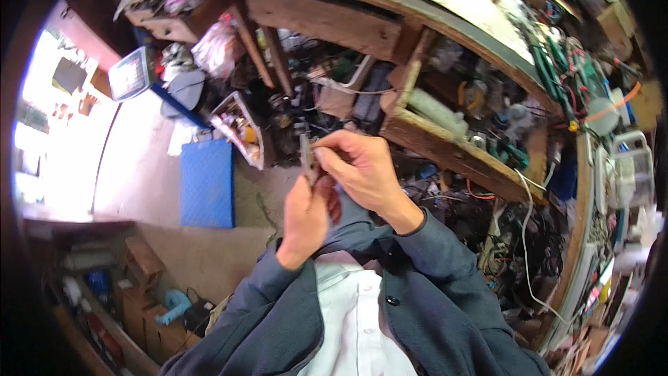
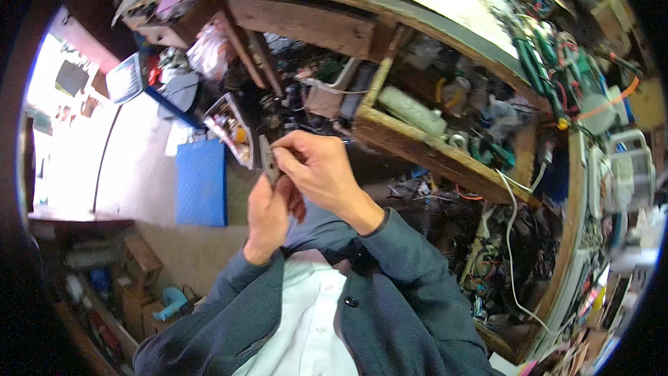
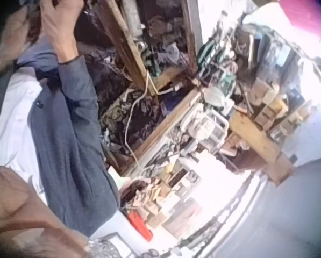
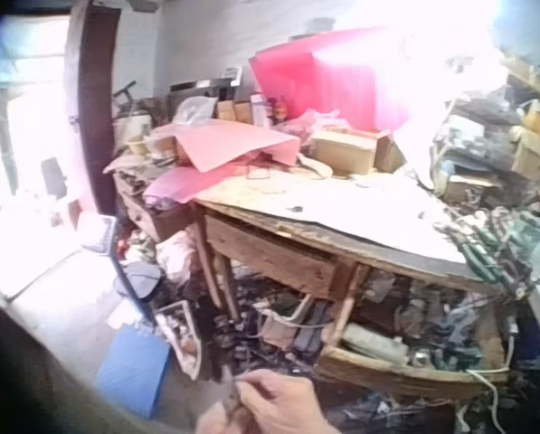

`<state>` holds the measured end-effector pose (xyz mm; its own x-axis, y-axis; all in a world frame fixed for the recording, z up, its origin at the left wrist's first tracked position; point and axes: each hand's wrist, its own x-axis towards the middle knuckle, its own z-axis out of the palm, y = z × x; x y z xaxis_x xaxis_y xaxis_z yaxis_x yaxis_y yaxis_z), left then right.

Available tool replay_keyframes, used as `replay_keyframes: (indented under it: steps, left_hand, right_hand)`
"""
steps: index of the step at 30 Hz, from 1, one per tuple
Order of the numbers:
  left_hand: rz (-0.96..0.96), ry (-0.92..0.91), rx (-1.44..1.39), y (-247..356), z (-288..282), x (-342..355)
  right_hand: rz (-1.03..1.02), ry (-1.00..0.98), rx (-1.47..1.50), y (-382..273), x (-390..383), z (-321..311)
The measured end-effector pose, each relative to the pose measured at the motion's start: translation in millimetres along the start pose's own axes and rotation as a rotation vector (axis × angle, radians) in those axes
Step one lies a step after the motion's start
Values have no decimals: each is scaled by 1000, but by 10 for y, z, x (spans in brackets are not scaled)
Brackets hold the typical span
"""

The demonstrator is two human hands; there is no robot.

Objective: The person assembles and secures the top cover of a cylindrical appliance using a screwdriver, then handles a metal bowl and uses pliers to strip a wire. The person also retrieves cash from a drawer and interacts with another person standing nearby.

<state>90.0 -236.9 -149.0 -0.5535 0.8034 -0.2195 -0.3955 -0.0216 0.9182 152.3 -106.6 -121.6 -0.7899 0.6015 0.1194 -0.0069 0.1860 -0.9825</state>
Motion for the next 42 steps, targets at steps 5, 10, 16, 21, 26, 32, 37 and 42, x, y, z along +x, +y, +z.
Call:
replay_keyframes:
  steps: [5, 10, 16, 21, 26, 32, 37, 42]
  left_hand:
    - [-41, 14, -114, 57, -143, 25]
    - [-17, 18, -232, 104, -208, 31]
    - [-41, -37, -215, 132, -167, 37]
    - [-34, -28, -211, 164, -171, 31]
    - [-84, 9, -205, 212, -185, 27]
    - [-126, -107, -275, 322, -147, 102]
    - [-143, -146, -319, 352, -130, 72]
    - [-227, -172, -382, 447, -110, 22]
  right_hand:
    - [-269, 85, -407, -396, 83, -620]
    - [-199, 211, -1242, -241, 382, -1971]
    - [31, -36, -1697, 237, 311, -2499]
    - [-31, -100, -1692, 134, 337, -2609]
    - [-248, 146, -1638, -35, 319, -2548]
    - [-142, 382, -432, -355, 208, -1932]
    - [-13, 98, -138, -313, 107, -1250]
    - [-70, 71, -415, -118, 59, -679]
